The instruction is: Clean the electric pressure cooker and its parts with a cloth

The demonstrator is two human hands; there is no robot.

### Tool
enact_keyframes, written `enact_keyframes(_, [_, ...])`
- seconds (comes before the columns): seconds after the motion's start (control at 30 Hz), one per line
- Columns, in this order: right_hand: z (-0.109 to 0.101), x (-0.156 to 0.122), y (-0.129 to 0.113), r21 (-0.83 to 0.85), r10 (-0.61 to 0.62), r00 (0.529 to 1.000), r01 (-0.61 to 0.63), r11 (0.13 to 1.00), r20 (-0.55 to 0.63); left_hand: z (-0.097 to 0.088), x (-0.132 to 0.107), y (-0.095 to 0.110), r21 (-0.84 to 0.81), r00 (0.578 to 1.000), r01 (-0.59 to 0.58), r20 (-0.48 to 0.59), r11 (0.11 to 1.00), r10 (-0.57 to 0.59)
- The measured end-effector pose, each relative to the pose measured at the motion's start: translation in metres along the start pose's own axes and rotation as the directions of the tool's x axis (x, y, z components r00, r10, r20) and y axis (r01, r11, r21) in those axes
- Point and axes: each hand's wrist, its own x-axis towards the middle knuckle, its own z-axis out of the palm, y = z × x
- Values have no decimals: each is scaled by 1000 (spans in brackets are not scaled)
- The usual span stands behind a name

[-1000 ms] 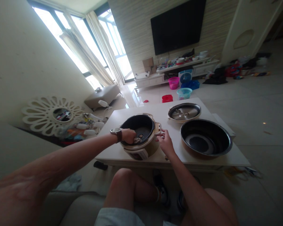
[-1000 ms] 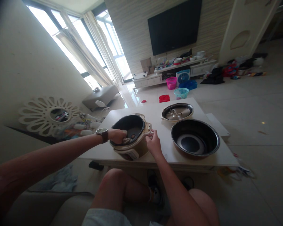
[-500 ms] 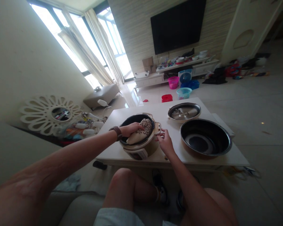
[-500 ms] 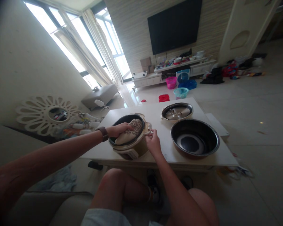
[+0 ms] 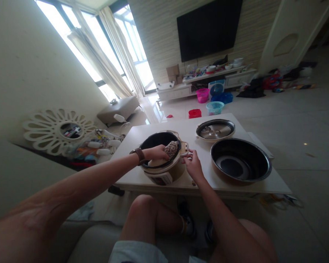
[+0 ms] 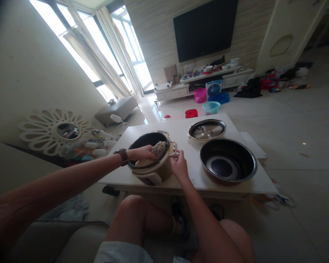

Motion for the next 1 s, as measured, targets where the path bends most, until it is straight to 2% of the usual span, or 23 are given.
enact_keyframes(0.13, [0,0,0,-19,-1,1000,1,1000,-7,-9,-1,-7,253,997,26,58,967,-43])
enact_keyframes(0.23, [-1,0,-2,-17,-3,1000,3,1000,-11,-20,-4,-11,482,988,-36,149,876,-42])
enact_keyframes(0.3, [0,0,-3,-14,3,1000,-3,1000,-12,-29,-7,-11,646,980,-124,197,753,-8])
enact_keyframes(0.37, [0,0,-4,-13,8,1000,-8,1000,-12,-41,-11,-8,795,979,-193,199,576,55])
enact_keyframes(0.43, [0,0,-4,-10,8,1000,-8,1000,-11,-56,-12,-2,895,978,-190,138,405,156])
enact_keyframes(0.5, [0,0,-5,0,8,1000,-8,1000,-12,-71,-11,6,934,953,-158,59,321,298])
enact_keyframes(0.57, [0,0,-5,10,13,1000,-13,1000,-10,-81,-8,13,936,902,-174,27,305,430])
enact_keyframes(0.63, [1,0,-5,16,17,1000,-17,1000,-8,-82,-5,17,926,864,-244,73,288,499])
enact_keyframes(0.77, [1,0,-2,0,10,1000,-10,1000,-11,-60,2,13,858,818,-450,286,247,498])
enact_keyframes(0.87, [0,0,0,-15,-1,1000,1,1000,-10,-40,8,3,771,777,-567,383,290,500])
enact_keyframes(0.93, [0,0,0,-20,-6,1000,6,1000,-13,-35,16,-4,744,773,-581,378,330,509])
enact_keyframes(1.0, [0,0,-1,-23,-7,1000,6,1000,-15,-39,26,-11,760,820,-511,291,402,493])
